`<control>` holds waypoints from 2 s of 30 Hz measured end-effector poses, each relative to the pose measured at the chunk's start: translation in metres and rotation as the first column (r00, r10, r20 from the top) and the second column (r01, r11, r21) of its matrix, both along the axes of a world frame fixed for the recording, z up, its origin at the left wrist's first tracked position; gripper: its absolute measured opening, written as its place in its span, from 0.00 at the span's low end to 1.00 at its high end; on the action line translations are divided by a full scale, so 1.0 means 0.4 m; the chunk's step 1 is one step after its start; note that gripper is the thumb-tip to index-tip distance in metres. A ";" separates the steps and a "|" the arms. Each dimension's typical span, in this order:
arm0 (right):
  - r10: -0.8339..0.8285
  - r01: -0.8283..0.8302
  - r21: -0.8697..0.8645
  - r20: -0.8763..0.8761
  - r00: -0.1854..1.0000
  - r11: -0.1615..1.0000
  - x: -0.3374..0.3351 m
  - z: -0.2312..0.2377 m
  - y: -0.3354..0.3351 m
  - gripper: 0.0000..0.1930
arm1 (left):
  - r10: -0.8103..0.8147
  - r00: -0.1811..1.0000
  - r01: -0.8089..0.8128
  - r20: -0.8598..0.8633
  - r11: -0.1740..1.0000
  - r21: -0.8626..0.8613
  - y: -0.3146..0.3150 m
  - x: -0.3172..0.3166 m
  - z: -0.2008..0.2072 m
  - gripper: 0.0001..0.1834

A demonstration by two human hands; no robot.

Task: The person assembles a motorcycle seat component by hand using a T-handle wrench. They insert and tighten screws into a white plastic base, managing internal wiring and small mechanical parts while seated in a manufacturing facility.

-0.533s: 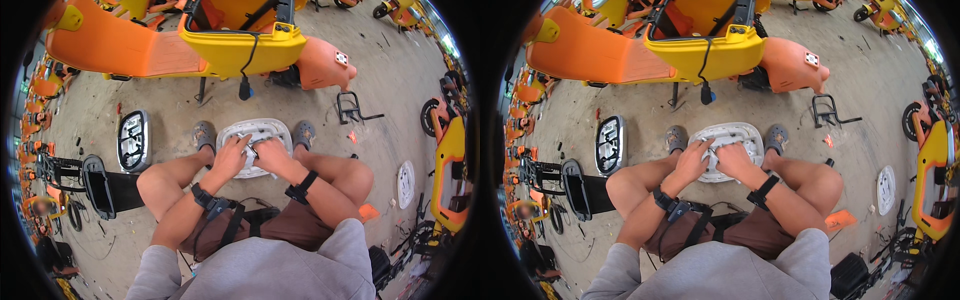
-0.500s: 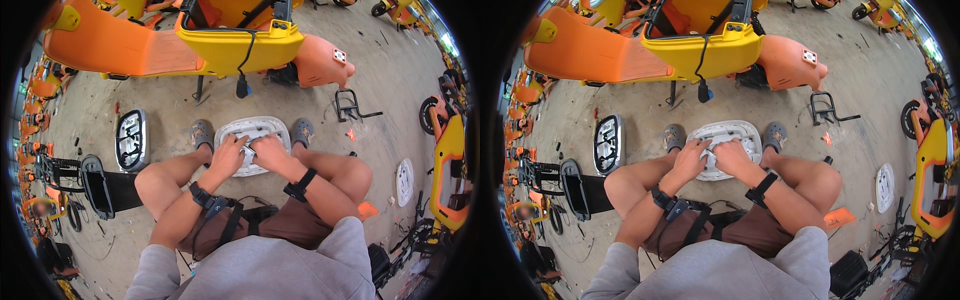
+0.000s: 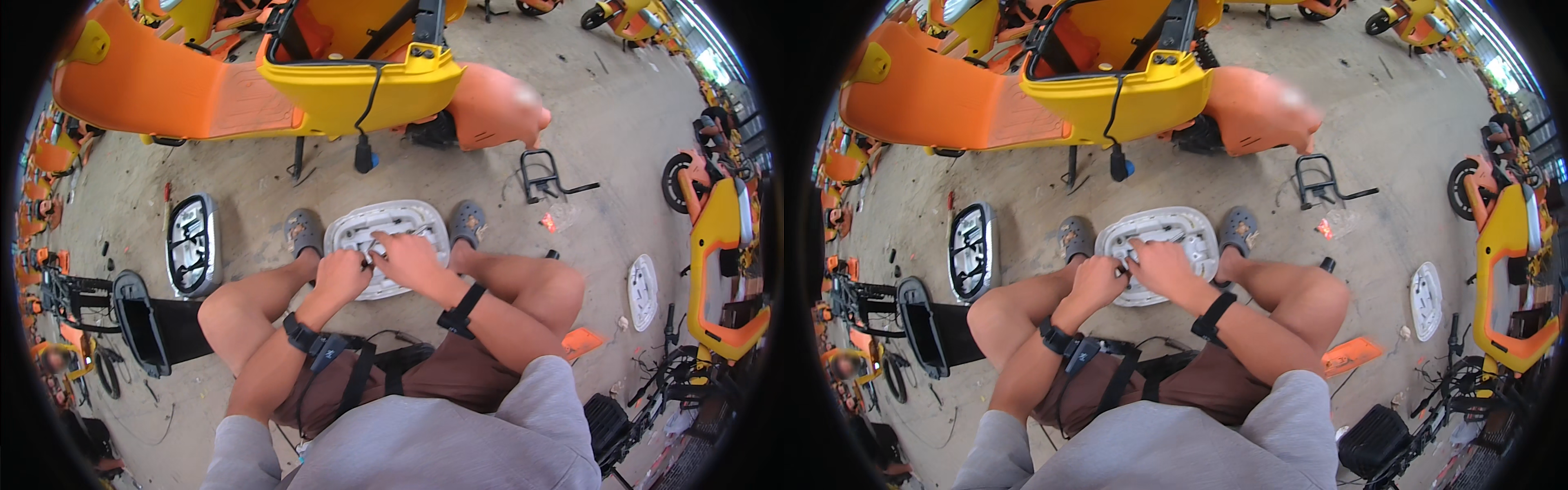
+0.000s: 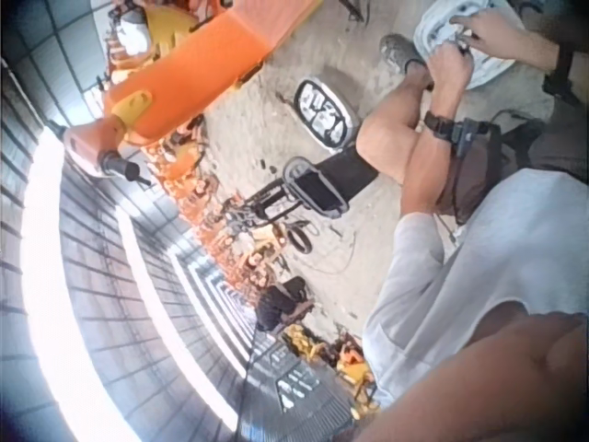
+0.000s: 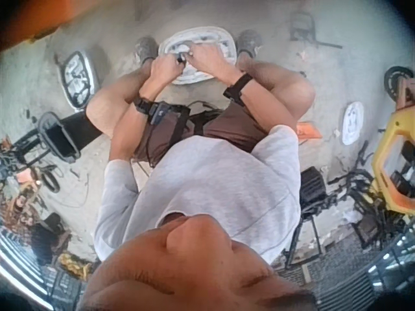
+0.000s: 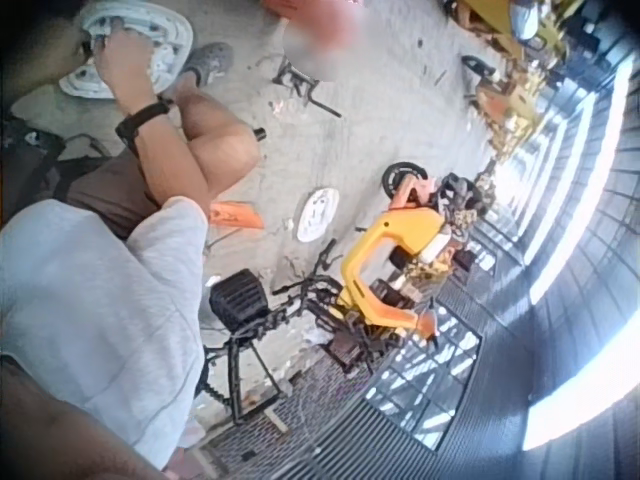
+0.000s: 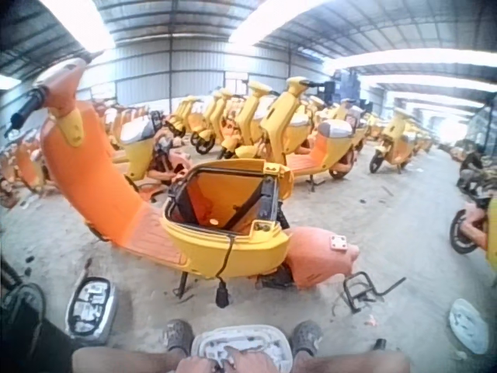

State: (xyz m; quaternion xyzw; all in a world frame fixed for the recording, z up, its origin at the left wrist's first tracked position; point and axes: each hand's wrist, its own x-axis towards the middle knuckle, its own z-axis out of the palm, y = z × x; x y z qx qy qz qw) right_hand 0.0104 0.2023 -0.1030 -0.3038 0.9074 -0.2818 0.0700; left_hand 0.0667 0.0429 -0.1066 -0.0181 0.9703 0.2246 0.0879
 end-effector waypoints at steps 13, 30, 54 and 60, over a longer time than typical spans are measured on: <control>0.118 -0.113 0.102 -0.049 0.992 0.988 0.001 -0.090 -0.003 0.09 | -0.088 0.985 0.049 0.146 0.966 0.254 0.007 0.019 0.012 0.13; 0.296 -0.282 0.092 -0.338 0.894 0.955 -0.012 -0.078 0.013 0.03 | -0.047 0.999 0.048 -0.024 0.998 0.027 -0.028 0.017 -0.028 0.13; 0.092 -0.083 -0.132 0.066 0.994 0.988 0.038 -0.039 0.010 0.13 | 0.056 0.935 -0.307 0.351 0.625 0.717 0.007 0.011 -0.008 0.13; 0.092 -0.104 -0.107 -0.107 0.990 0.989 0.046 -0.071 -0.005 0.28 | -0.036 0.932 -0.274 0.360 0.580 0.767 -0.013 0.028 -0.086 0.17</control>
